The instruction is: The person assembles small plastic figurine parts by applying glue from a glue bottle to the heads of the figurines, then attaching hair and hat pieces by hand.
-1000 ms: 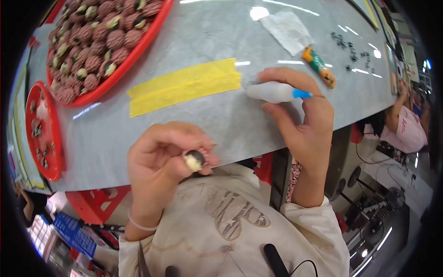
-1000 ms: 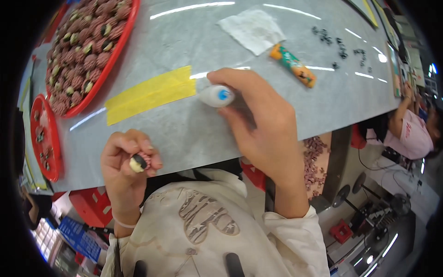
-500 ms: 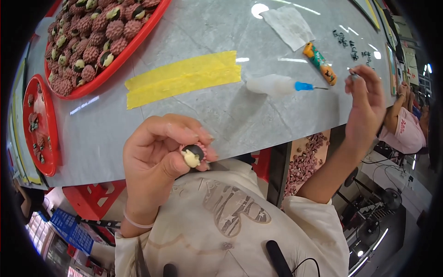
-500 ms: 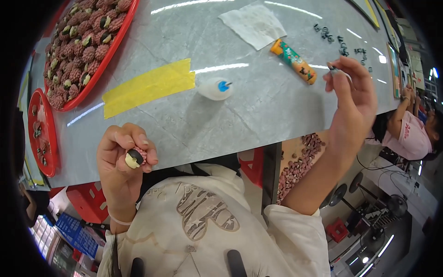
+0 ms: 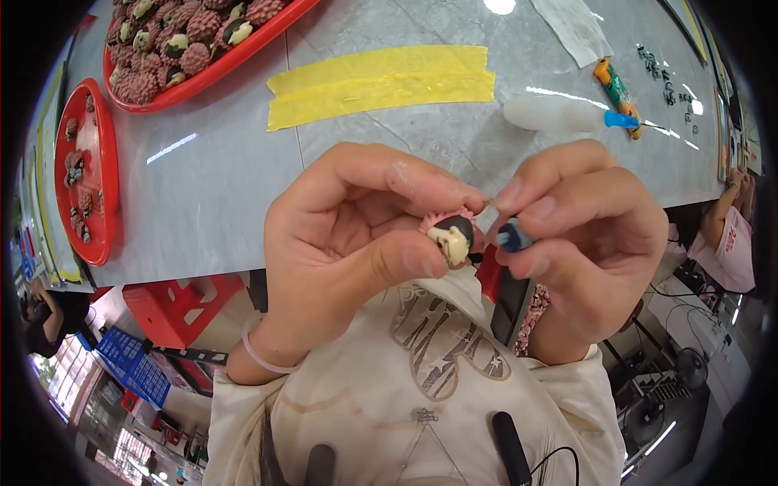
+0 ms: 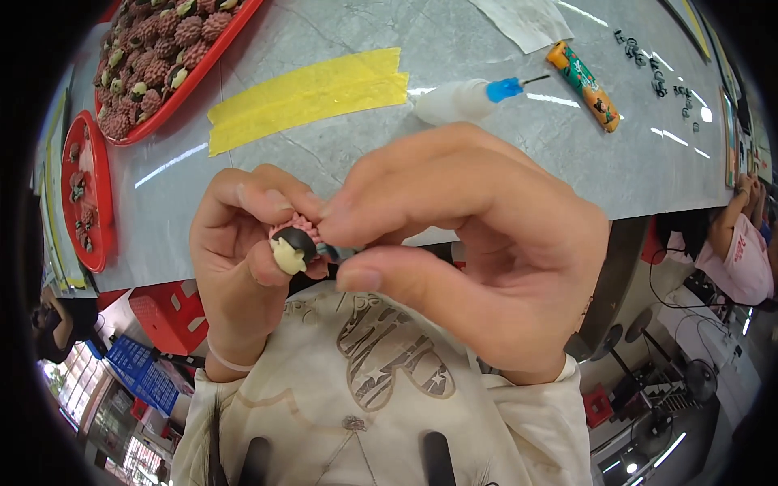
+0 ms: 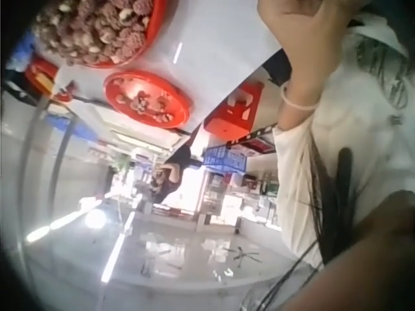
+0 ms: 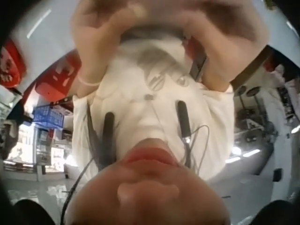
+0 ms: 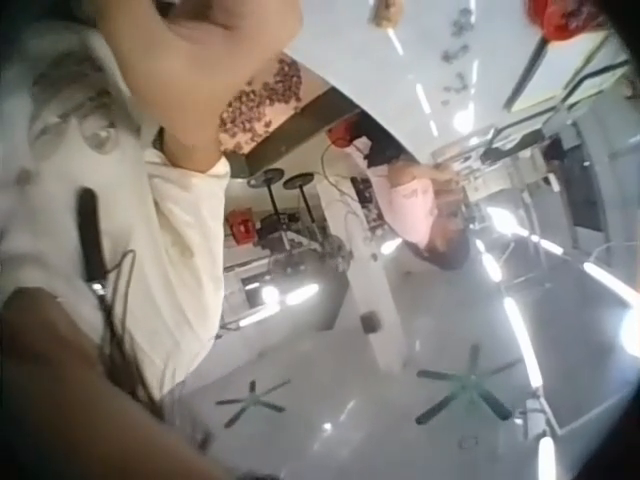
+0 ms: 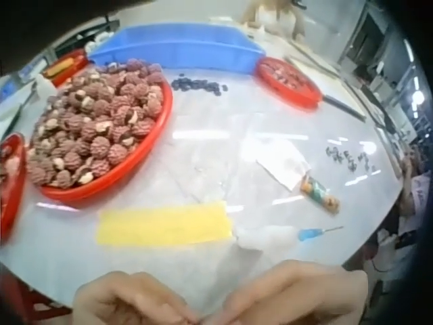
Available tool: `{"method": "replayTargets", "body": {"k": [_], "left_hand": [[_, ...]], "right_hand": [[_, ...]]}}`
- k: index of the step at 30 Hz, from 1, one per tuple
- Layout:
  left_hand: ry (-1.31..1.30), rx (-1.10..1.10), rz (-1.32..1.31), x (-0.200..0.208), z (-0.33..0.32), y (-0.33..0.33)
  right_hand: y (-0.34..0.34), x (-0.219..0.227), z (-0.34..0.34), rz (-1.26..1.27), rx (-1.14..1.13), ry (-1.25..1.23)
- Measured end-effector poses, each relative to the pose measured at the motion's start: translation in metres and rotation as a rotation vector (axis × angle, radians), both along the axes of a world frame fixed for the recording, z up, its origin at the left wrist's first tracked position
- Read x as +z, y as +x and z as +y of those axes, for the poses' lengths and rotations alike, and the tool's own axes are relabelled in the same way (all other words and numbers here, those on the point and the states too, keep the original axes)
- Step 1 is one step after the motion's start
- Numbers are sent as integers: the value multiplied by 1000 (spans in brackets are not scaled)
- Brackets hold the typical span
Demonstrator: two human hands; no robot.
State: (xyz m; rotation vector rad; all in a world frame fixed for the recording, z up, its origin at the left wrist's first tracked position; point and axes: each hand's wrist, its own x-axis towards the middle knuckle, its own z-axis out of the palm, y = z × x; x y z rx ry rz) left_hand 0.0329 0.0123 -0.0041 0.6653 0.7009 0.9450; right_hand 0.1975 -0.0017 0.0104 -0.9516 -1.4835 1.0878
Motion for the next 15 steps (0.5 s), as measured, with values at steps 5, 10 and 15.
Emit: {"method": "replayTargets", "body": {"k": [5, 10, 15], "left_hand": [[35, 5, 36, -1, -1, -3], [141, 13, 50, -9, -3, -9], [599, 70, 282, -10, -3, -15]], "right_hand": [[-19, 5, -10, 9, -175, -24], [-24, 9, -13, -135, -195, 77], [-25, 12, -14, -322, -215, 206]]}}
